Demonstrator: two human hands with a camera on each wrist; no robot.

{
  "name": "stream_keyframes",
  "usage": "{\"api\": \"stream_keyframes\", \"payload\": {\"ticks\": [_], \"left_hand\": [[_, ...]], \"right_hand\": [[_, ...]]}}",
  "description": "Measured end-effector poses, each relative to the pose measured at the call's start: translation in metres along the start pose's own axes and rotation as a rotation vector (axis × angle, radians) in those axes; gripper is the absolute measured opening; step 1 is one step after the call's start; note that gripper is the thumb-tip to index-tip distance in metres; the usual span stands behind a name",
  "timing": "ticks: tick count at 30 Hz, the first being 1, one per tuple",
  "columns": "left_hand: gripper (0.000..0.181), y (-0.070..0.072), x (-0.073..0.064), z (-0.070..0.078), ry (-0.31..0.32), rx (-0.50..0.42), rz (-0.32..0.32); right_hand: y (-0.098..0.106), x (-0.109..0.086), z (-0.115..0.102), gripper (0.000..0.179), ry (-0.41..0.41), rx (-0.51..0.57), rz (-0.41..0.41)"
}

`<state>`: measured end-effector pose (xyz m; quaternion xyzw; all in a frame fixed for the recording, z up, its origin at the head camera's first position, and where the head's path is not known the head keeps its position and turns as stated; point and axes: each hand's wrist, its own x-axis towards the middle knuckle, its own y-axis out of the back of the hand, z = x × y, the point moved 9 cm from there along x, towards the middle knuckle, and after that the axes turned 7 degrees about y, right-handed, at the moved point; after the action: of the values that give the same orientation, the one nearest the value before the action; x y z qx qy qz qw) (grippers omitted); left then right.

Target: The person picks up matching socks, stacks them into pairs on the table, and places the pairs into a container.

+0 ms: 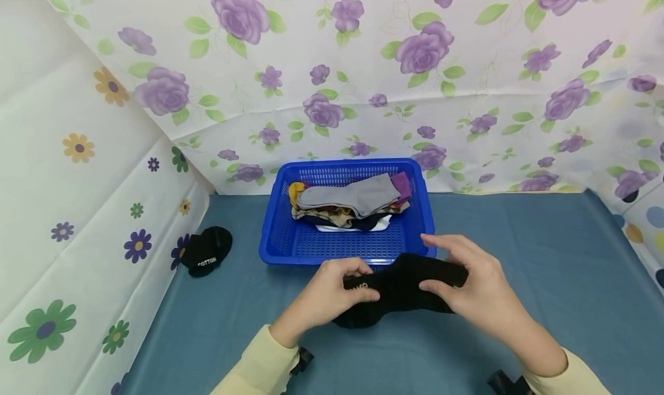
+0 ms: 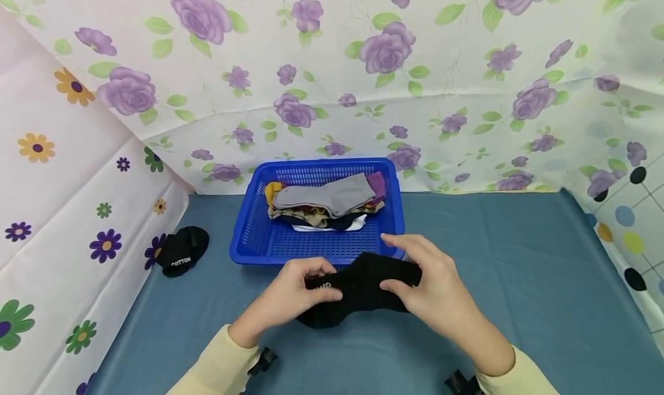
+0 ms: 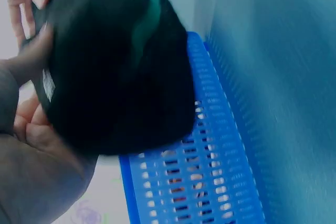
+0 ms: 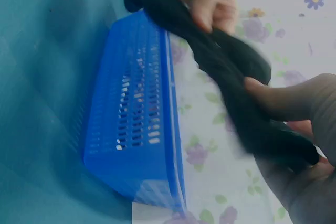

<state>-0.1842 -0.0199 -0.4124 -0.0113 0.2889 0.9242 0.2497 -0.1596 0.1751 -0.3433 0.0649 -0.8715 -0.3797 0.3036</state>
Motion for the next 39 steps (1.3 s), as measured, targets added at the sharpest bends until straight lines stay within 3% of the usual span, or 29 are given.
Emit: {"api": "stream_keyframes", "payload": {"ticks": [4, 7, 13, 16, 19, 22, 26, 29, 31, 33, 37, 39], "left_hand": [[0.024, -0.001, -0.003, -0.004, 0.02, 0.007, -0.081], [0.024, 0.0, -0.005, -0.009, 0.045, 0.078, -0.104], [0.022, 0.007, -0.008, -0.026, 0.053, 0.321, -0.05], [0.019, 0.01, -0.009, -0.03, 0.025, 0.371, 0.004], [0.018, 0.015, -0.011, -0.026, -0.03, 0.426, 0.076], [0.018, 0.02, -0.014, -0.02, -0.113, 0.506, 0.147], [0.018, 0.021, -0.022, -0.009, -0.29, 0.609, 0.25], [0.017, 0.014, -0.028, -0.006, -0.412, 0.674, 0.304], [0.016, 0.004, -0.029, -0.011, -0.439, 0.723, 0.283], [0.017, -0.01, -0.026, -0.022, -0.403, 0.746, 0.188], [0.012, -0.03, -0.019, -0.052, -0.193, 0.635, -0.06], [0.014, -0.029, -0.016, -0.06, -0.103, 0.53, -0.08]], "right_hand": [[-0.005, -0.002, 0.005, 0.054, -0.006, 0.038, -0.127], [-0.009, -0.005, 0.012, 0.041, -0.044, 0.109, -0.203], [-0.015, -0.009, 0.022, 0.037, -0.065, 0.103, -0.345], [-0.019, -0.012, 0.027, 0.04, -0.045, 0.07, -0.395], [-0.017, -0.013, 0.028, 0.047, 0.005, 0.036, -0.354], [-0.013, -0.014, 0.02, 0.054, 0.138, -0.009, -0.246], [-0.018, -0.024, 0.009, 0.051, 0.357, -0.085, -0.12], [-0.03, -0.035, 0.016, 0.047, 0.396, -0.137, -0.107], [-0.041, -0.044, 0.026, 0.047, 0.372, -0.177, -0.142], [-0.054, -0.052, 0.036, 0.049, 0.32, -0.221, -0.224], [-0.074, -0.066, 0.053, 0.051, 0.185, -0.24, -0.428], [-0.077, -0.069, 0.06, 0.042, 0.089, -0.225, -0.509]]}}
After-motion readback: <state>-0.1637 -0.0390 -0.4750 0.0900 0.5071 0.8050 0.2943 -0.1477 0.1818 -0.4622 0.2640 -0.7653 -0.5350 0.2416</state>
